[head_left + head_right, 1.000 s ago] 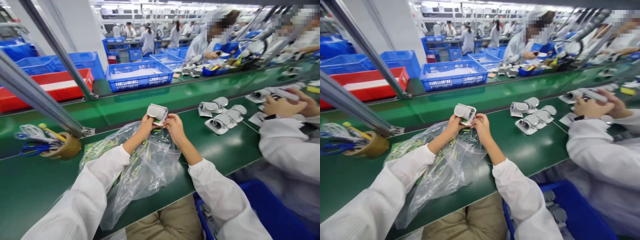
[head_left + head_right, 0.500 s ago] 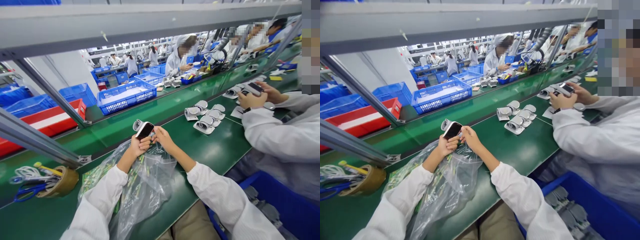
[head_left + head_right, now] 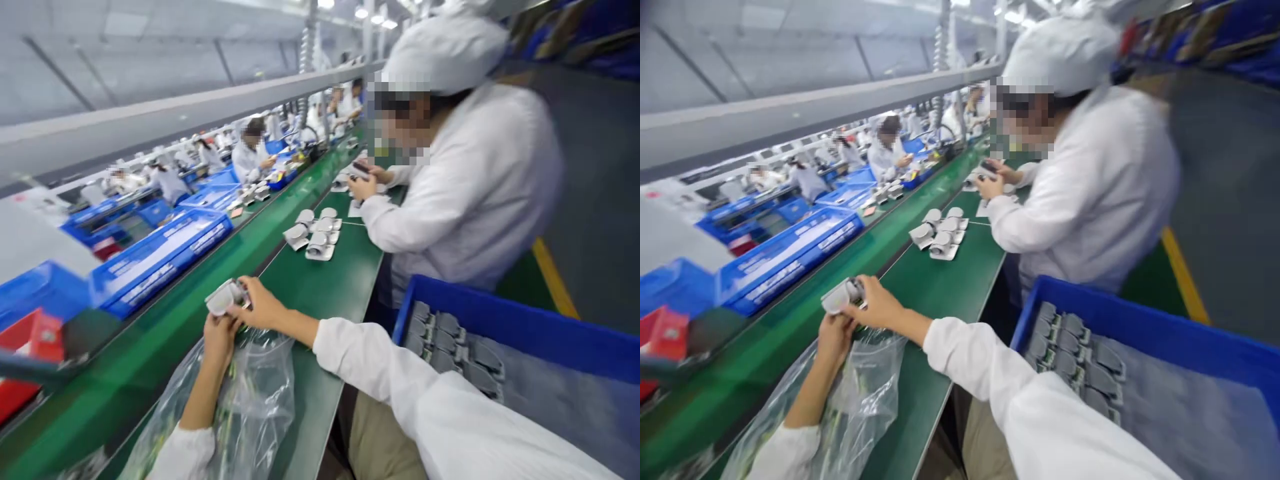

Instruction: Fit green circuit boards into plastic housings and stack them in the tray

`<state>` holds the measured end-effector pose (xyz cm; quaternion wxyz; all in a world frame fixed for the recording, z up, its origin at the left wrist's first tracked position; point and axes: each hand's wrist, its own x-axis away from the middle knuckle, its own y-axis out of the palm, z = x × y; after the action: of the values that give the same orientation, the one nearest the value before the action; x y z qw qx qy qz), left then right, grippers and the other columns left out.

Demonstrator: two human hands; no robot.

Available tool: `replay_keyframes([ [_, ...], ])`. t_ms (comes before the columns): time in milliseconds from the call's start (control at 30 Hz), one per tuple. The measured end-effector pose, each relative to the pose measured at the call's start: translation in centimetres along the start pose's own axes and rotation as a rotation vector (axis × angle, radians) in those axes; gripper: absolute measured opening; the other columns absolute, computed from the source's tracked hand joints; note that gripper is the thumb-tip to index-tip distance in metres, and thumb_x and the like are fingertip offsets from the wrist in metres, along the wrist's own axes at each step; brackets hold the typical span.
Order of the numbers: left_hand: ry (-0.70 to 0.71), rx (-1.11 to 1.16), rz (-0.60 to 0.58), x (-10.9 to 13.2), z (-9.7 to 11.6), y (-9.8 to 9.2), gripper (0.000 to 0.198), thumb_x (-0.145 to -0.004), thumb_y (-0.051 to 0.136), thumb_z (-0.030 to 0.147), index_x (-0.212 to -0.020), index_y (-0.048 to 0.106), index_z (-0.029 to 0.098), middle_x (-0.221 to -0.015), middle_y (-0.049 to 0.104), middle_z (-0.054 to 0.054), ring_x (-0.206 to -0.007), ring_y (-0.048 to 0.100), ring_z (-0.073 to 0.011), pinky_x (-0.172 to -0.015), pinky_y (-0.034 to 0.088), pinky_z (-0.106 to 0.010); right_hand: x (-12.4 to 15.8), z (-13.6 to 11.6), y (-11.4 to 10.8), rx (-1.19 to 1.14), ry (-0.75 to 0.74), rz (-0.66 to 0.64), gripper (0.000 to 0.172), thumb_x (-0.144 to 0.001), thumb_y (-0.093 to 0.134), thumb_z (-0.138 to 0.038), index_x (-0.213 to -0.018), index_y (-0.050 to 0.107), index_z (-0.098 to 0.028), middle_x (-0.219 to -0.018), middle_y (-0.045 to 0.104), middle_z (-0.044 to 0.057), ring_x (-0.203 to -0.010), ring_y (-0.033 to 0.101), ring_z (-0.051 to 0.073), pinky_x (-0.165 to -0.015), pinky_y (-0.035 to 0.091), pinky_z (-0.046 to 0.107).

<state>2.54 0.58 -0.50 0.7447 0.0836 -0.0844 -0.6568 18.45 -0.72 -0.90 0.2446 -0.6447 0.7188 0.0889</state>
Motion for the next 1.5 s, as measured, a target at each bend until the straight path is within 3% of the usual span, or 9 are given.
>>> replay_keyframes([
  [100, 0.066, -0.128, -0.02, -1.2, -0.3, -0.4, 0.061, -0.053, 0.088, 0.016, -0.106, 0.058, 0.024, -0.092, 0.078, 0.0, -0.077, 0.075, -0.018, -0.068, 0.062, -0.026, -0.5, -0.6, -0.2, 0.321, -0.085, 0.002, 0.105, -0.08, 0.089, -0.076, -0.153, 0.044, -0.014, -0.136, 0.064, 0.021, -0.122, 0.066, 0.039, -0.105, 0.056, 0.058],
  [200, 0.151, -0.29, -0.135, -1.4, 0.2, -0.3, 0.066, -0.046, 0.093, 0.024, -0.101, 0.056, 0.026, -0.09, 0.078, 0.002, -0.077, 0.075, -0.0213, -0.068, 0.062, -0.03, -0.8, -1.5, -1.1, 0.462, -0.136, 0.049, 0.096, -0.084, 0.086, -0.075, -0.146, 0.048, -0.014, -0.128, 0.069, 0.019, -0.115, 0.068, 0.038, -0.103, 0.056, 0.054],
  [333, 0.229, -0.554, -0.278, -0.4, 1.1, 1.2, 0.058, -0.041, 0.094, 0.032, -0.09, 0.064, 0.024, -0.085, 0.077, -0.002, -0.082, 0.074, -0.025, -0.074, 0.063, -0.035, 2.8, -2.4, -7.1, 0.459, -0.166, 0.164, 0.088, -0.086, 0.088, -0.066, -0.147, 0.049, -0.016, -0.133, 0.071, 0.018, -0.121, 0.066, 0.037, -0.11, 0.053, 0.052],
  [433, 0.299, -0.62, -0.301, -0.1, 0.8, 2.1, 0.052, -0.047, 0.092, 0.038, -0.09, 0.067, 0.023, -0.09, 0.078, -0.003, -0.086, 0.073, -0.0244, -0.082, 0.063, -0.039, 11.3, -1.0, -15.2, 0.306, -0.096, 0.304, 0.089, -0.086, 0.087, -0.061, -0.155, 0.046, -0.021, -0.146, 0.066, 0.015, -0.129, 0.066, 0.032, -0.113, 0.053, 0.047],
  [567, 0.371, -0.65, -0.236, -1.0, -0.3, 1.8, 0.048, -0.05, 0.087, 0.04, -0.09, 0.067, 0.022, -0.091, 0.078, -0.003, -0.088, 0.072, -0.0236, -0.091, 0.061, -0.04, 29.0, 3.9, -27.3, 0.273, 0.292, 0.549, 0.071, -0.088, 0.079, -0.041, -0.15, 0.049, -0.025, -0.14, 0.068, 0.011, -0.123, 0.069, 0.029, -0.109, 0.056, 0.046],
  [700, 0.315, -0.828, -0.312, -1.9, -1.2, 0.7, 0.043, -0.059, 0.082, 0.044, -0.096, 0.073, 0.024, -0.098, 0.081, -0.003, -0.094, 0.073, -0.0263, -0.09, 0.06, -0.039, 44.6, 8.7, -37.6, 0.724, 0.777, 0.744, 0.068, -0.077, 0.077, -0.027, -0.14, 0.054, -0.019, -0.14, 0.066, 0.02, -0.132, 0.06, 0.037, -0.119, 0.048, 0.055],
  [800, 0.301, -0.954, -0.338, -1.8, -1.3, 0.5, 0.036, -0.066, 0.077, 0.045, -0.096, 0.078, 0.026, -0.1, 0.082, -0.003, -0.093, 0.073, -0.0275, -0.086, 0.059, -0.037, 50.2, 11.2, -41.8, 0.934, 0.927, 0.658, 0.07, -0.078, 0.068, -0.015, -0.146, 0.051, -0.015, -0.144, 0.061, 0.023, -0.141, 0.055, 0.037, -0.121, 0.047, 0.05],
  [1200, 0.267, -1.035, -0.282, 0.0, 0.4, 1.6, 0.035, -0.066, 0.074, 0.051, -0.089, 0.08, 0.026, -0.096, 0.083, -0.002, -0.098, 0.076, -0.0307, -0.092, 0.059, -0.04, 47.6, 17.6, -42.2, 1.193, 1.017, 0.225, 0.076, -0.091, 0.06, -0.003, -0.165, 0.041, -0.009, -0.154, 0.048, 0.026, -0.138, 0.056, 0.035, -0.119, 0.049, 0.046],
  [1500, 0.295, -1.015, -0.257, 0.2, 0.2, 1.1, 0.027, -0.062, 0.066, 0.037, -0.083, 0.078, 0.025, -0.09, 0.082, -0.002, -0.094, 0.076, -0.03, -0.096, 0.059, -0.042, 47.3, 20.4, -42.6, 1.134, 1.125, 0.191, 0.083, -0.085, 0.06, 0.001, -0.166, 0.042, -0.006, -0.156, 0.048, 0.029, -0.124, 0.066, 0.031, -0.114, 0.05, 0.042],
])
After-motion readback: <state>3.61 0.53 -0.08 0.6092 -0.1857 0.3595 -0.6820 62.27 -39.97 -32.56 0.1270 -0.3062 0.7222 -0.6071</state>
